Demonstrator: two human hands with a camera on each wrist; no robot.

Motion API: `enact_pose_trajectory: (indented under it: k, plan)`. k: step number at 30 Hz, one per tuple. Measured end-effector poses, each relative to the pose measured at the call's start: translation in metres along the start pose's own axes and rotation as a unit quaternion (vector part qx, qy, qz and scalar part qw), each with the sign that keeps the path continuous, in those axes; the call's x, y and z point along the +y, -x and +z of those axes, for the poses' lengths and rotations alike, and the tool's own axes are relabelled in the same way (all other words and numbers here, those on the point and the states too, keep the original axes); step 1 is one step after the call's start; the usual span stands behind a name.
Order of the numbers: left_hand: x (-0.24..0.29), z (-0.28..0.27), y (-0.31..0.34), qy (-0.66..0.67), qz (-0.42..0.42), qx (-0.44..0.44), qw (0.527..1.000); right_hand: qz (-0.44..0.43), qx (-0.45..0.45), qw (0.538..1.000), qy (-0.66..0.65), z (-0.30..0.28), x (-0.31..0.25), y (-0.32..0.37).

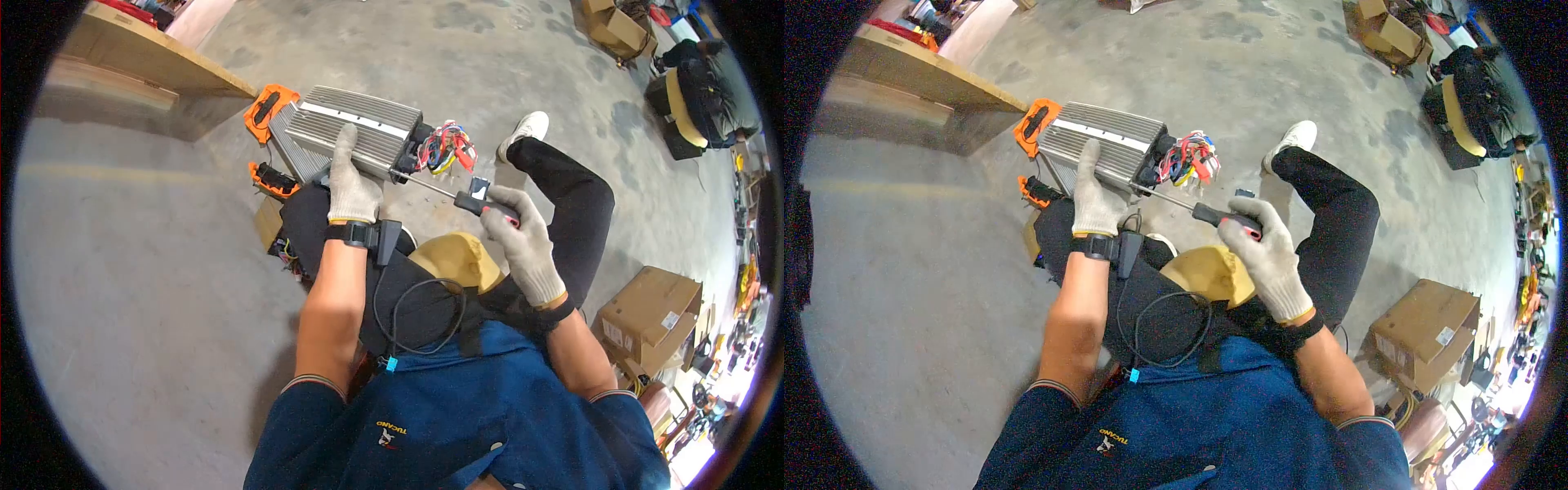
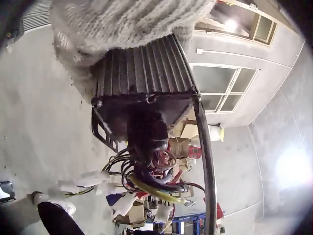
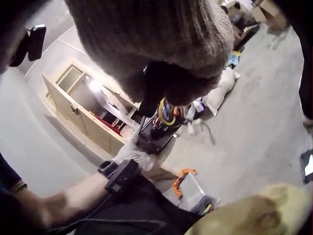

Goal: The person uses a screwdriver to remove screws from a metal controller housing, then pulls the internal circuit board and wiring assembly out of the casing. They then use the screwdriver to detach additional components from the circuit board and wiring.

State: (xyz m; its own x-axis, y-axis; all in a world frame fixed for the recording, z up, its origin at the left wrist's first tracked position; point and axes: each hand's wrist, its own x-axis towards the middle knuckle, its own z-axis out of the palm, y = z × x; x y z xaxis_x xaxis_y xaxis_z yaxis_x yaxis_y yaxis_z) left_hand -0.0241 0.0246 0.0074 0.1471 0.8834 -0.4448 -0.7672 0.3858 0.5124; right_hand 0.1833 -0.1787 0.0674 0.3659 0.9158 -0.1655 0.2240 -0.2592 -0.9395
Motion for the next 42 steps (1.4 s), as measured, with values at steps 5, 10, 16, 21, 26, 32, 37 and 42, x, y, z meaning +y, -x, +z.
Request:
enact_pose_trajectory:
  k: [5, 10, 16, 21, 26, 32, 37, 42]
  plan:
    - [-0.001, -0.005, -0.006, -0.024, 0.0, -0.006, 1.0, 0.236, -0.063, 0.948, -0.203, -0.021, -0.017, -0.007]
    - [0.0, -0.003, -0.003, -0.026, 0.009, 0.011, 1.0, 0.216, -0.078, 0.946, -0.227, -0.011, 0.007, -0.01]
    - [0.0, 0.0, 0.0, -0.025, 0.008, 0.01, 1.0, 0.187, -0.016, 0.948, -0.257, 0.006, 0.005, -0.003]
    - [0.001, -0.005, -0.005, -0.022, 0.002, 0.012, 1.0, 0.261, -0.125, 0.912, -0.292, -0.021, 0.002, -0.013]
    - [0.001, -0.003, -0.002, -0.013, -0.013, 0.019, 1.0, 0.154, -0.039, 0.964, -0.212, -0.004, 0.018, -0.006]
    - [0.0, -0.004, -0.005, -0.017, -0.002, 0.013, 1.0, 0.291, -0.142, 0.917, -0.231, -0.027, -0.018, -0.014]
    - [0.001, -0.004, -0.003, -0.012, -0.014, 0.006, 1.0, 0.206, -0.016, 0.942, -0.266, -0.006, 0.003, -0.005]
    - [0.0, -0.004, -0.004, -0.014, -0.003, 0.016, 1.0, 0.249, -0.066, 0.911, -0.321, -0.022, -0.004, -0.01]
